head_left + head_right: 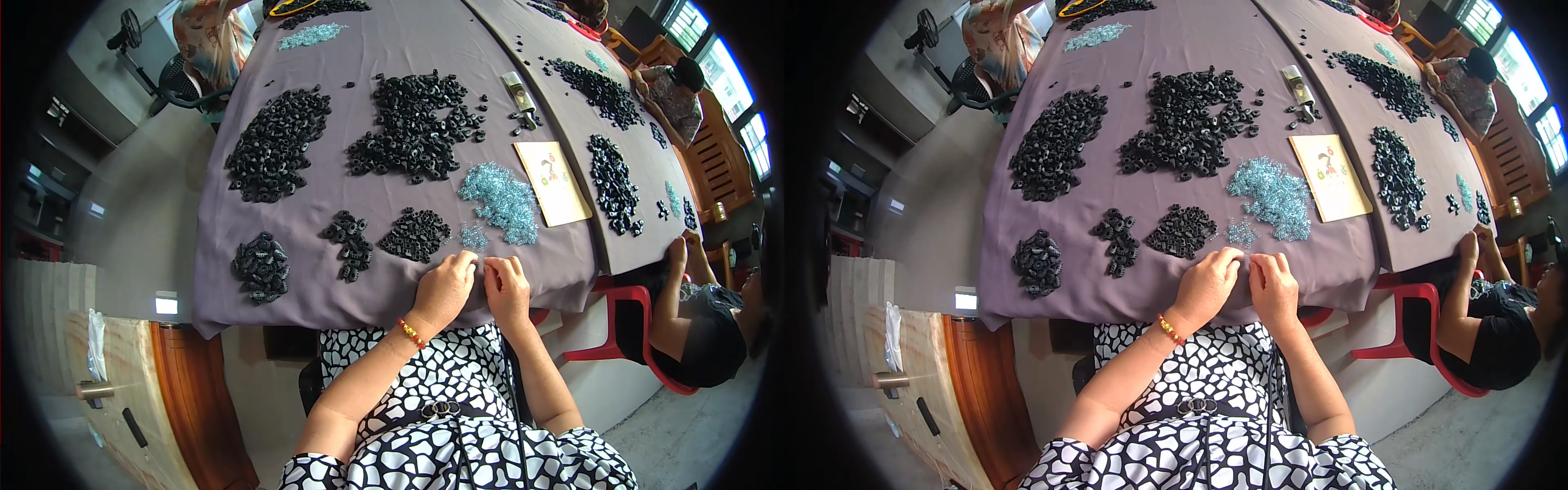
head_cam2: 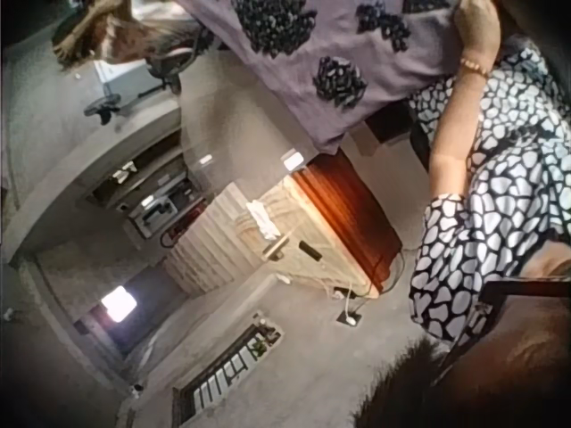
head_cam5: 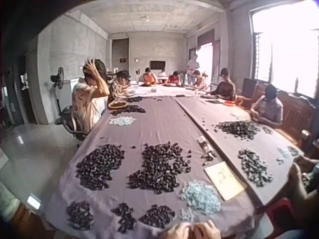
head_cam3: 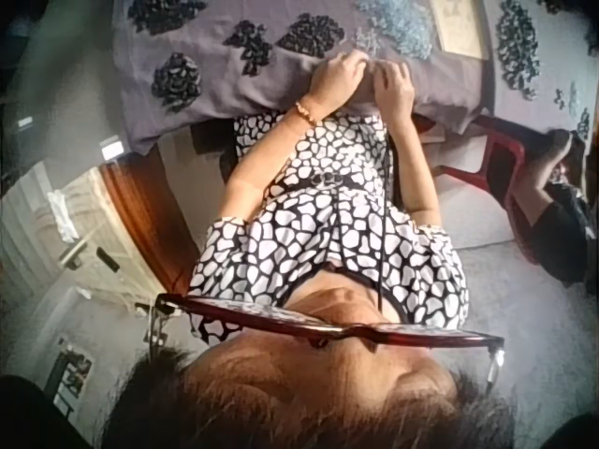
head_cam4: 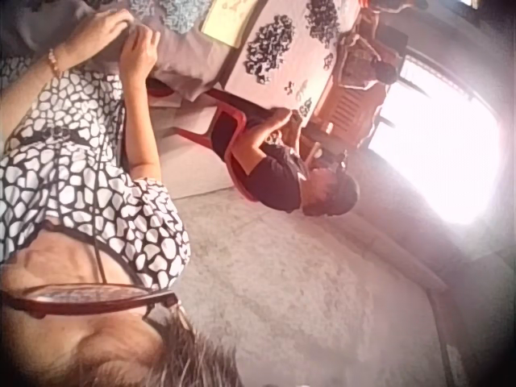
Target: The person picks up and sorts black and blue plastic parts by hand on a table, handling them individually and occasionally gathering small handfuls of parts.
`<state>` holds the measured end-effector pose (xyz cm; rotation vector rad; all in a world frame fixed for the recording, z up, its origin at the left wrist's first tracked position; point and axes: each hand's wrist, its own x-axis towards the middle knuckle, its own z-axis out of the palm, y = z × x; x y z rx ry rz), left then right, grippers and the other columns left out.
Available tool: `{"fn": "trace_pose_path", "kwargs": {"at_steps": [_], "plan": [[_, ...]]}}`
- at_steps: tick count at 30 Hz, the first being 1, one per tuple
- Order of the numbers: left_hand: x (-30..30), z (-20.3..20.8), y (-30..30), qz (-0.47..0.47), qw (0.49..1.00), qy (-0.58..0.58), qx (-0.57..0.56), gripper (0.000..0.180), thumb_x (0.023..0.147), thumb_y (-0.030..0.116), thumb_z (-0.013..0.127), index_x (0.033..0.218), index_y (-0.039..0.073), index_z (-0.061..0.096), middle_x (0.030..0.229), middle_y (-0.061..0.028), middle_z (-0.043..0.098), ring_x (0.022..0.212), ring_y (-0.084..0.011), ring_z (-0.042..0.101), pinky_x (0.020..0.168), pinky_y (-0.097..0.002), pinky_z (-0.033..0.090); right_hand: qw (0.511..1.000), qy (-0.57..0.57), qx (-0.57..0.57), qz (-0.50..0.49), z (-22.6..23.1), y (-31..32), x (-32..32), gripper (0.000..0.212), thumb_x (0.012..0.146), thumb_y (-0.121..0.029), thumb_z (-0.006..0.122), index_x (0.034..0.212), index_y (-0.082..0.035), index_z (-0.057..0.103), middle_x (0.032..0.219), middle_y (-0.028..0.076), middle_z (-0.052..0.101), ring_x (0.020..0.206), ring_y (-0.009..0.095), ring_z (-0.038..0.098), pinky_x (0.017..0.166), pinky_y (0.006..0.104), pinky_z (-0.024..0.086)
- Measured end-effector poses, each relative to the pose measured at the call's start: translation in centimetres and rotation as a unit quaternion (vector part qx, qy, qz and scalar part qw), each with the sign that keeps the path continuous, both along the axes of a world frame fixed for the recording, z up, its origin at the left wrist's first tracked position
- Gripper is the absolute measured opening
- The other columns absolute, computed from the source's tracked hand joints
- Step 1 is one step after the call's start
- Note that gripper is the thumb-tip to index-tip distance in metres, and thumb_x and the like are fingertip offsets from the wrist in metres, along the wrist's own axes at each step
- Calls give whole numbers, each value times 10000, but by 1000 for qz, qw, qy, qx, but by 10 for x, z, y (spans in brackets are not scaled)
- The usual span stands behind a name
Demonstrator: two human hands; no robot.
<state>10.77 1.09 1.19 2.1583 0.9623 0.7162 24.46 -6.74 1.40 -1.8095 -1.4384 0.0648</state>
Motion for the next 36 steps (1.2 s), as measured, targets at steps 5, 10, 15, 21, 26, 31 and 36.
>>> {"fn": "trace_pose_path", "kwargs": {"at_steps": [5, 10, 15, 21, 26, 31, 36], "plan": [[4, -4, -1, 22, 1000, -6, 17, 159, 978, 164, 610, 1131, 121, 605, 903, -132, 699, 773, -351, 702, 657, -446, 583, 1000, -5, 6, -8, -2, -1, 0, 202, 897, -34, 684, 1096, -49, 649, 930, 122, 638, 710, 303, 672, 630, 386, 559], [4, 5, -2, 3, 999, 27, 41, 238, 969, 161, 623, 1201, 108, 603, 919, -137, 707, 760, -368, 701, 655, -446, 584, 998, -52, -41, -12, 3, -1, -4, 208, 905, -42, 681, 1109, -51, 641, 951, 121, 639, 724, 299, 674, 639, 388, 555], [-4, -2, -4, 20, 999, -46, 17, 284, 977, 175, 624, 1235, 65, 582, 977, -156, 711, 801, -358, 708, 675, -438, 582, 1000, -7, -9, -10, -7, -2, 4, 282, 916, -60, 673, 1196, -72, 646, 964, 126, 640, 718, 313, 670, 633, 406, 554], [-37, 21, -10, 5, 970, -138, -201, 209, 977, 171, 682, 1107, 9, 662, 960, -100, 693, 731, -149, 675, 624, -285, 543, 996, -66, -59, -6, 5, -2, -1, 204, 928, -80, 664, 1129, -72, 631, 961, 126, 632, 722, 332, 665, 633, 415, 546], [-64, 13, -10, 29, 923, -221, -312, 238, 1005, 223, 673, 1145, 31, 684, 925, 3, 682, 785, -59, 651, 640, -208, 525, 994, -79, -69, 13, 5, 3, 0, 211, 926, -84, 672, 1123, -67, 597, 954, 131, 624, 747, 356, 666, 642, 438, 539], [-81, 11, -4, 57, 898, -254, -356, 289, 1012, 281, 663, 1119, 13, 656, 939, -16, 685, 805, -77, 666, 661, -205, 538, 998, 0, -69, 13, -1, 6, 6, 189, 921, -67, 675, 1081, -52, 574, 974, 144, 634, 818, 384, 663, 701, 446, 540], [-82, 1, -2, 69, 891, -263, -363, 285, 1012, 304, 659, 1061, 23, 654, 886, -5, 682, 753, -80, 671, 619, -216, 546, 998, 0, -63, 30, 11, 15, 4, 126, 935, -76, 669, 1033, -45, 596, 976, 144, 639, 870, 379, 663, 753, 441, 538]]}}
